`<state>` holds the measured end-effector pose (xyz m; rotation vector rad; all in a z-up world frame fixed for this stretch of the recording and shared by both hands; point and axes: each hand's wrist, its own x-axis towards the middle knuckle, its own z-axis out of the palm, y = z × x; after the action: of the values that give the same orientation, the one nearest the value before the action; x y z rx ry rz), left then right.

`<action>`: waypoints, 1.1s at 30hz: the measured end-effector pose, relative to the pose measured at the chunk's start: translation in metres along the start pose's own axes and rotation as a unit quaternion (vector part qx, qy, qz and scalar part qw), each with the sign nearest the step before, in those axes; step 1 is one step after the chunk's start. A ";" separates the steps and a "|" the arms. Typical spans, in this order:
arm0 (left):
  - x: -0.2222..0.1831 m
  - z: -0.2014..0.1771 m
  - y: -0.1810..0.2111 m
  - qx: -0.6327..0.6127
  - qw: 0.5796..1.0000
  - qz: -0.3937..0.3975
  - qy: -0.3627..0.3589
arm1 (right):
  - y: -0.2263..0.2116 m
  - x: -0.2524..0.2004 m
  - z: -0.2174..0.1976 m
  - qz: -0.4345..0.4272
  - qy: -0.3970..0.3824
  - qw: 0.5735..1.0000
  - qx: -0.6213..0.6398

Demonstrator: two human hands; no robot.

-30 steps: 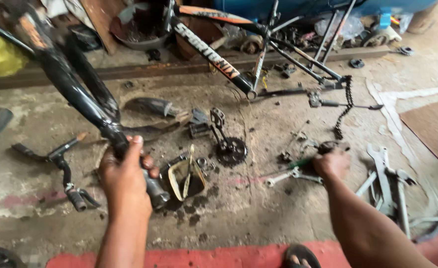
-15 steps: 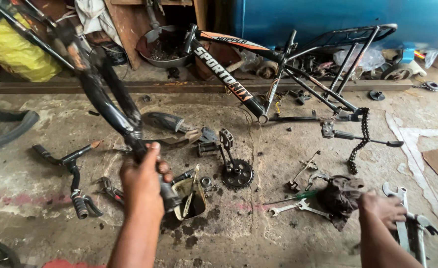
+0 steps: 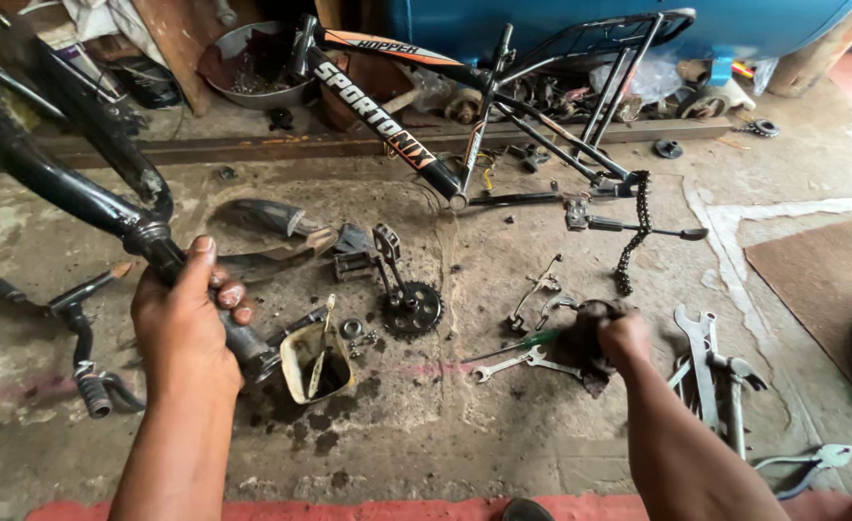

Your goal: The person brushes and scrapes bicycle fork components and associated frame parts using a small brush and a tool, working on various metal surfaces of the disassembled bike.

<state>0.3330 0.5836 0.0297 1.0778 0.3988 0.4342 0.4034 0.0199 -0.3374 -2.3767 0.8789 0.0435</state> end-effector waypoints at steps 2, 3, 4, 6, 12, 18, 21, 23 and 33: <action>-0.003 -0.004 0.007 0.003 1.000 0.014 -0.010 | -0.013 0.005 -0.016 -0.026 0.062 0.997 0.048; -0.005 -0.006 0.011 0.015 1.000 0.017 -0.013 | -0.028 0.006 -0.022 -0.050 0.124 0.986 0.095; -0.009 -0.009 0.015 0.026 0.999 0.020 -0.014 | -0.046 0.007 -0.028 -0.016 0.114 0.961 0.251; -0.015 -0.013 0.025 0.022 0.999 0.036 -0.016 | -0.081 0.004 -0.046 0.004 0.102 0.886 0.452; -0.042 -0.039 0.061 0.054 0.996 0.076 -0.015 | -0.167 -0.018 -0.034 -0.230 0.124 0.879 0.399; -0.049 -0.080 0.075 0.085 0.993 0.082 0.006 | -0.221 -0.075 0.062 -0.323 0.016 0.940 0.109; -0.043 -0.093 0.078 0.074 0.994 0.078 0.018 | -0.245 -0.113 0.102 -0.374 -0.081 0.923 0.048; -0.036 -0.097 0.083 0.063 0.993 0.093 0.021 | -0.271 -0.145 0.122 -0.402 -0.107 0.909 0.014; -0.010 -0.094 0.061 -0.009 1.000 0.007 0.013 | -0.339 -0.272 0.234 -0.418 -0.271 0.852 -0.161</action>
<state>0.2674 0.6738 0.0463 1.0583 0.4090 0.4635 0.4348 0.5102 -0.2896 -2.6301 -0.4909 0.5142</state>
